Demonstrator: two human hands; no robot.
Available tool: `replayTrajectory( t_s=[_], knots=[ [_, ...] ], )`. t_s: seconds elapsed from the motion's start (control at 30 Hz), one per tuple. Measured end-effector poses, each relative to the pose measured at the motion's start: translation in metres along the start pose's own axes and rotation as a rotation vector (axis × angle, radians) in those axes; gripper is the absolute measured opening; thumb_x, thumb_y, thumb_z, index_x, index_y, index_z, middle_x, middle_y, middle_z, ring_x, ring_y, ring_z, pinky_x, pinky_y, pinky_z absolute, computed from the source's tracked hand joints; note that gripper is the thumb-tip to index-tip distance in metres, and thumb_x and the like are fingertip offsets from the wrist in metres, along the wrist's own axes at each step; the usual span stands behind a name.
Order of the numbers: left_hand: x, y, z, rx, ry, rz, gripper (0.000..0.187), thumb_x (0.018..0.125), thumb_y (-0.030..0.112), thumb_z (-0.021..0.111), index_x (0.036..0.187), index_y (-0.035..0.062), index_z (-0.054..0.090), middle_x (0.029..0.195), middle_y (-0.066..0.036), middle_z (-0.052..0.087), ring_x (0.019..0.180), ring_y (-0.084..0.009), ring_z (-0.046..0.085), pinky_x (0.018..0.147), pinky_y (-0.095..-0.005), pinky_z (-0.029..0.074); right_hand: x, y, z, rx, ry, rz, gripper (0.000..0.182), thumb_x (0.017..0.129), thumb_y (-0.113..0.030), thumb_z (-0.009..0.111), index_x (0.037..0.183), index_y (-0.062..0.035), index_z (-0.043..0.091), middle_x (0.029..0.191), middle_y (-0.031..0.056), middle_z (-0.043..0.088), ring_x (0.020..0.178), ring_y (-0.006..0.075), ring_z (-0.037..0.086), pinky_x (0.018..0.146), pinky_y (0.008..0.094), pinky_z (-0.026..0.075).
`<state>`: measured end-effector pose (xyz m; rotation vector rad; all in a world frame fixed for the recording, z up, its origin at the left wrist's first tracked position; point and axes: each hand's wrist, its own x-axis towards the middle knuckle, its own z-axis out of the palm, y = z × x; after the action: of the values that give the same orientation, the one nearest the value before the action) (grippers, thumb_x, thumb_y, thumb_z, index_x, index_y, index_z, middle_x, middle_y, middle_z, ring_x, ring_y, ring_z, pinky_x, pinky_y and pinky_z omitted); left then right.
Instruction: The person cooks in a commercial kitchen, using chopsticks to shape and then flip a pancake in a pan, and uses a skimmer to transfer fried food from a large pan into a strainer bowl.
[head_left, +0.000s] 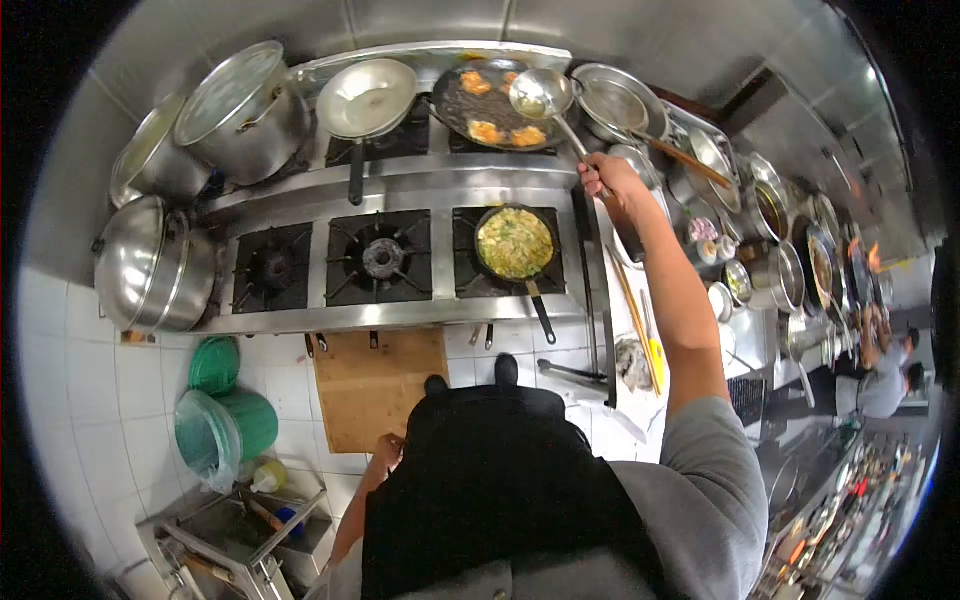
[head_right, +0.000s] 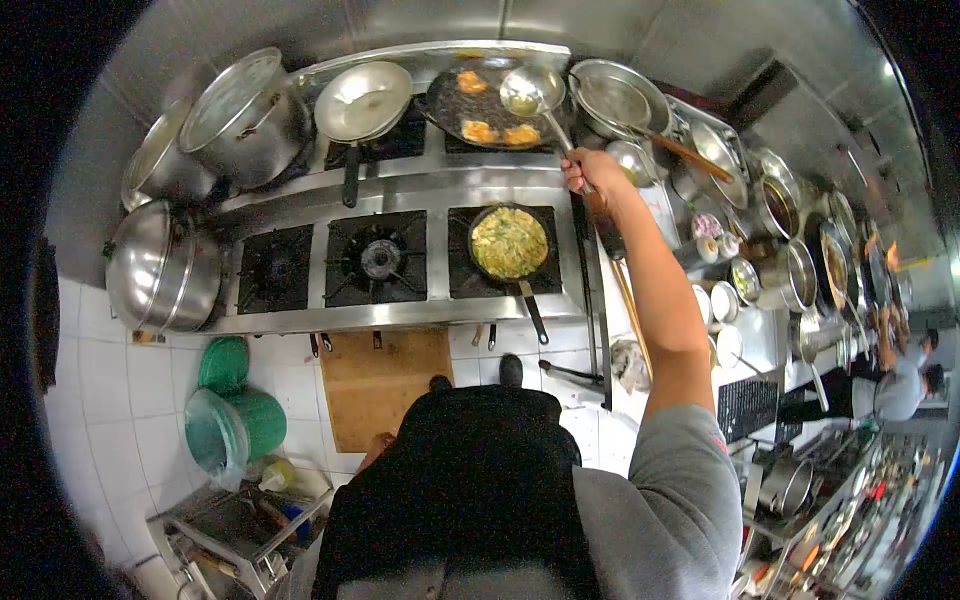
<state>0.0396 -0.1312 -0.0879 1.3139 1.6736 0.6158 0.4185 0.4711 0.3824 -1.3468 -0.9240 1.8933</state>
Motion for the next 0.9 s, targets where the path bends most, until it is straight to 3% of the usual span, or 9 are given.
replayTrajectory(
  t_s=[0.07,0.13,0.27,0.47,0.57,0.67,0.73,0.8,0.9],
  knots=[
    [0.011,-0.007,0.001,0.055,0.02,-0.098,0.017,0.084,0.016,0.06,0.08,0.0009,0.065,0.07,-0.017,0.063,0.07,-0.0272,0.064,0.058,-0.0339,0.048,-0.017,0.009,-0.021,0.029,-0.023,0.031,0.016,0.094,-0.011,0.042,0.084,-0.0008,0.048,0.063,-0.0012,0.042,0.047,0.0053,0.034,0.04,0.0199,0.028],
    [0.03,0.008,-0.016,-0.482,-0.162,-0.507,0.023,0.086,0.02,0.058,0.082,-0.002,0.065,0.067,-0.019,0.062,0.067,-0.0289,0.064,0.06,-0.0367,0.049,-0.058,0.016,-0.018,-0.016,-0.009,-0.029,0.012,0.093,-0.01,0.042,0.089,0.0,0.047,0.069,0.0016,0.045,0.049,0.0065,0.036,0.039,0.0197,0.031],
    [0.039,0.039,-0.034,0.019,-0.081,-0.239,0.023,0.086,0.019,0.057,0.086,-0.0024,0.065,0.064,-0.017,0.062,0.058,-0.0267,0.062,0.055,-0.0375,0.049,-0.097,0.056,-0.048,-0.064,-0.058,0.169,0.009,0.092,-0.008,0.043,0.092,-0.0018,0.049,0.067,-0.0005,0.044,0.049,0.0054,0.035,0.04,0.0193,0.029],
    [0.045,0.02,-0.052,-0.185,-0.241,-0.49,0.02,0.086,0.016,0.056,0.084,-0.0023,0.064,0.061,-0.013,0.06,0.052,-0.0219,0.059,0.045,-0.0353,0.046,-0.132,0.152,-0.03,-0.21,0.091,0.157,0.021,0.093,-0.019,0.046,0.08,-0.003,0.05,0.059,-0.0022,0.039,0.049,0.0077,0.035,0.041,0.0223,0.027],
    [0.042,0.009,-0.066,-0.313,-0.296,-0.54,0.019,0.085,0.016,0.057,0.083,-0.0028,0.062,0.06,-0.013,0.06,0.052,-0.0216,0.059,0.045,-0.0349,0.047,-0.13,0.204,-0.008,-0.342,0.26,-0.009,0.025,0.092,-0.022,0.05,0.087,0.0025,0.053,0.062,0.0046,0.05,0.052,0.0112,0.047,0.043,0.0246,0.037],
    [0.043,0.036,-0.09,-0.057,-0.219,-0.424,0.017,0.085,0.015,0.058,0.083,-0.0024,0.06,0.061,-0.013,0.06,0.049,-0.0201,0.058,0.042,-0.0342,0.047,-0.128,0.233,-0.006,-1.219,0.41,-0.361,0.028,0.09,-0.019,0.052,0.096,0.008,0.057,0.082,0.0285,0.062,0.075,0.0396,0.063,0.066,0.043,0.05],
    [0.039,0.129,-0.13,0.062,-0.204,-0.423,0.017,0.085,0.015,0.058,0.084,-0.0019,0.06,0.061,-0.012,0.06,0.048,-0.0199,0.058,0.041,-0.0341,0.047,-0.141,0.23,0.001,-1.191,0.467,-0.471,0.029,0.089,-0.018,0.053,0.102,0.007,0.058,0.085,0.0302,0.061,0.079,0.0434,0.061,0.07,0.0443,0.049],
    [0.042,0.109,-0.133,-0.026,-0.23,-0.412,0.017,0.085,0.015,0.058,0.084,-0.0016,0.06,0.061,-0.012,0.06,0.048,-0.0204,0.058,0.041,-0.0337,0.047,-0.163,0.212,0.006,-1.137,0.515,-0.618,0.036,0.088,-0.015,0.055,0.118,0.0033,0.056,0.088,0.031,0.061,0.085,0.0452,0.06,0.074,0.0445,0.048],
    [0.043,0.122,-0.142,-0.067,-0.272,-0.404,0.016,0.085,0.015,0.058,0.085,-0.0007,0.06,0.062,-0.011,0.059,0.046,-0.021,0.057,0.041,-0.0333,0.048,-0.215,0.162,0.038,-1.112,0.576,-0.702,0.035,0.086,-0.011,0.056,0.115,0.0072,0.055,0.087,0.0316,0.06,0.079,0.046,0.059,0.072,0.0455,0.048]
  ],
)
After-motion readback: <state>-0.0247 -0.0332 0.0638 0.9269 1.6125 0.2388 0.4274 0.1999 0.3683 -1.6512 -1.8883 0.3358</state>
